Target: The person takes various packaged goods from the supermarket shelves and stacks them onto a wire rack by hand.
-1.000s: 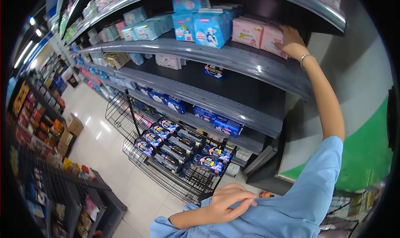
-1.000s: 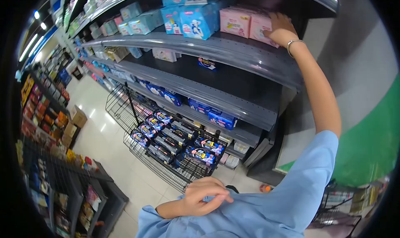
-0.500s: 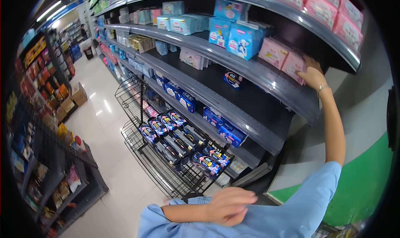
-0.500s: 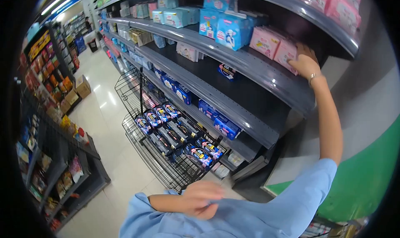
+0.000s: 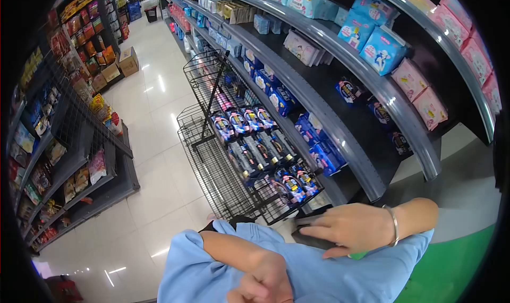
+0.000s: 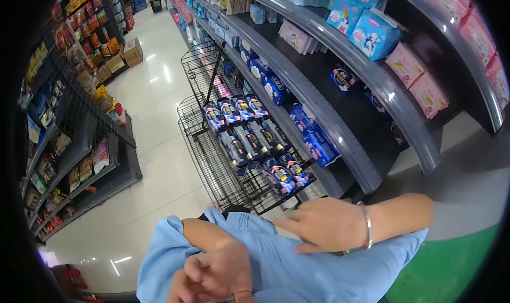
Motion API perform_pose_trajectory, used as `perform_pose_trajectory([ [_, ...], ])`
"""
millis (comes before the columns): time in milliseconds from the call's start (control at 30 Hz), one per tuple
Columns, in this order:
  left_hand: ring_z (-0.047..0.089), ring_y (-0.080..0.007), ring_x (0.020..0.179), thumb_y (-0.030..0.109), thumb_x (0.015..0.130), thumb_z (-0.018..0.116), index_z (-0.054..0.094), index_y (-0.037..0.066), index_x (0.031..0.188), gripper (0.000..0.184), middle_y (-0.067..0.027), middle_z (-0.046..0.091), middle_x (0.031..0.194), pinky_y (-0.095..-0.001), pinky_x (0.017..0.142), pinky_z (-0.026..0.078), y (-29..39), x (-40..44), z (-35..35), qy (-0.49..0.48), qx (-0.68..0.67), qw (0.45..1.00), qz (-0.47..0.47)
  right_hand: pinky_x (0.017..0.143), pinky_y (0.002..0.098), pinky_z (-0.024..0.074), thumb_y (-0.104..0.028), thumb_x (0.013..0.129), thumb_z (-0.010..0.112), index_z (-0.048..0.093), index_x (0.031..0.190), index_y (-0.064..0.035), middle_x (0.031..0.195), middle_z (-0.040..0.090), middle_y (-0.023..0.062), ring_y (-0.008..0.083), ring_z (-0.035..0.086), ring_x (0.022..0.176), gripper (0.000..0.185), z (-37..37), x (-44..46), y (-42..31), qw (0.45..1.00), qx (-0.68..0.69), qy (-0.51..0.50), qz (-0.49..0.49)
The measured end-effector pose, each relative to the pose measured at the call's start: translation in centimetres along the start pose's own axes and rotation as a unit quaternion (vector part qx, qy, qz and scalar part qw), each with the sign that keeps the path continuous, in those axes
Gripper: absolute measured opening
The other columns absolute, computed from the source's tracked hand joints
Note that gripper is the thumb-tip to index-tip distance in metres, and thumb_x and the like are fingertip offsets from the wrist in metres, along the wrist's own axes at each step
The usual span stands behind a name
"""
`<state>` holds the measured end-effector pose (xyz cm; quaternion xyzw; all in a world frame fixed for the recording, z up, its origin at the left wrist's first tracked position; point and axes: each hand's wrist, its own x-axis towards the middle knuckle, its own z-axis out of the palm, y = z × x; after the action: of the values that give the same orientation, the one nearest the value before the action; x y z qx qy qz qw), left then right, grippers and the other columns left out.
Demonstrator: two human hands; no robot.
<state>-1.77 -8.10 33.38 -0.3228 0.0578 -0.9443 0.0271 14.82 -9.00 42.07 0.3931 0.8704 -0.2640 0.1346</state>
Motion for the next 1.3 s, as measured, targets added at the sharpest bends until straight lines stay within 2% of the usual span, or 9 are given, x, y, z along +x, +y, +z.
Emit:
perform_pose_trajectory([
  [200,0.040,-0.0195,0.120,0.020,0.086,0.063,0.050,0.015,0.123,0.040,-0.0002,0.045,0.126,-0.0456,0.098,0.033,-3.7,2.7,-5.3,-0.160,-0.136,0.976,-0.048,0.087,0.0408,0.0457,-0.023,0.076,0.068,0.057,0.107,-0.0011,0.103,0.060,0.0144,0.0332,0.057,0.098,0.040,-0.1,5.3,5.3,0.932,-0.135,0.317,0.111],
  [400,0.058,-0.0231,0.072,-0.006,0.065,0.071,0.049,0.008,0.106,0.049,-0.0049,0.059,0.085,-0.0359,0.064,0.054,-9.0,3.3,-7.5,-0.061,-0.206,0.961,-0.177,0.076,0.0425,0.0519,-0.036,0.077,0.070,0.060,0.097,-0.0010,0.098,0.060,0.0172,0.0332,0.062,0.094,0.042,14.0,11.9,16.3,0.858,-0.046,0.229,0.458],
  [533,0.048,-0.0165,0.067,0.000,0.071,0.069,0.044,0.010,0.097,0.038,-0.0030,0.050,0.081,-0.0306,0.056,0.046,-12.9,4.8,-10.4,-0.315,-0.248,0.852,-0.337,0.084,0.0440,0.0513,-0.039,0.068,0.076,0.055,0.104,-0.0003,0.108,0.057,0.0235,0.0356,0.060,0.100,0.057,20.9,16.6,15.9,0.830,-0.001,0.269,0.489],
  [733,0.051,-0.0209,0.077,-0.011,0.076,0.059,0.043,0.004,0.101,0.033,-0.0120,0.048,0.092,-0.0329,0.069,0.048,-13.5,1.2,-11.3,-0.424,-0.265,0.681,-0.535,0.090,0.0404,0.0488,-0.032,0.059,0.083,0.051,0.113,0.0017,0.120,0.048,0.0222,0.0349,0.046,0.118,0.071,20.6,18.9,15.5,0.787,0.039,0.243,0.566],
  [900,0.053,-0.0218,0.093,-0.008,0.080,0.058,0.050,0.000,0.107,0.029,-0.0133,0.052,0.106,-0.0314,0.085,0.044,-11.3,-4.5,-11.2,-0.507,-0.154,0.521,-0.669,0.078,0.0437,0.0504,-0.026,0.060,0.075,0.051,0.103,-0.0001,0.095,0.060,0.0193,0.0337,0.061,0.092,0.056,21.3,17.5,14.8,0.802,0.073,0.311,0.505],
  [1033,0.047,-0.0218,0.106,-0.008,0.081,0.055,0.044,0.001,0.115,0.037,-0.0139,0.044,0.115,-0.0341,0.094,0.040,-9.8,-8.9,-9.5,-0.467,-0.039,0.614,-0.635,0.075,0.0444,0.0509,-0.030,0.061,0.074,0.050,0.108,-0.0016,0.091,0.062,0.0193,0.0376,0.062,0.086,0.060,16.5,12.2,12.9,0.774,0.153,0.407,0.461],
  [1133,0.047,-0.0199,0.107,-0.007,0.082,0.055,0.039,0.003,0.120,0.043,-0.0139,0.042,0.121,-0.0327,0.096,0.037,-7.6,-13.4,-5.4,-0.383,0.011,0.698,-0.605,0.073,0.0368,0.0500,-0.032,0.062,0.081,0.050,0.114,0.0003,0.087,0.061,0.0177,0.0292,0.063,0.082,0.068,12.9,5.0,13.6,0.708,0.346,0.522,0.327],
  [1200,0.046,-0.0209,0.109,-0.008,0.081,0.055,0.038,0.003,0.121,0.045,-0.0143,0.041,0.123,-0.0338,0.097,0.036,-5.8,-15.9,-2.7,-0.345,0.038,0.726,-0.593,0.076,0.0296,0.0460,-0.028,0.071,0.080,0.050,0.113,-0.0014,0.090,0.054,0.0043,0.0136,0.052,0.082,0.058,12.4,-0.9,16.5,0.703,0.351,0.563,0.256],
  [1300,0.047,-0.0225,0.112,-0.009,0.079,0.054,0.039,0.002,0.121,0.046,-0.0145,0.041,0.123,-0.0344,0.096,0.038,-2.9,-19.3,-0.9,-0.382,0.082,0.698,-0.600,0.083,0.0237,0.0457,-0.014,0.083,0.068,0.053,0.115,-0.0034,0.101,0.057,0.0018,0.0090,0.054,0.094,0.037,10.2,-9.2,20.6,0.533,0.566,0.596,0.203],
])
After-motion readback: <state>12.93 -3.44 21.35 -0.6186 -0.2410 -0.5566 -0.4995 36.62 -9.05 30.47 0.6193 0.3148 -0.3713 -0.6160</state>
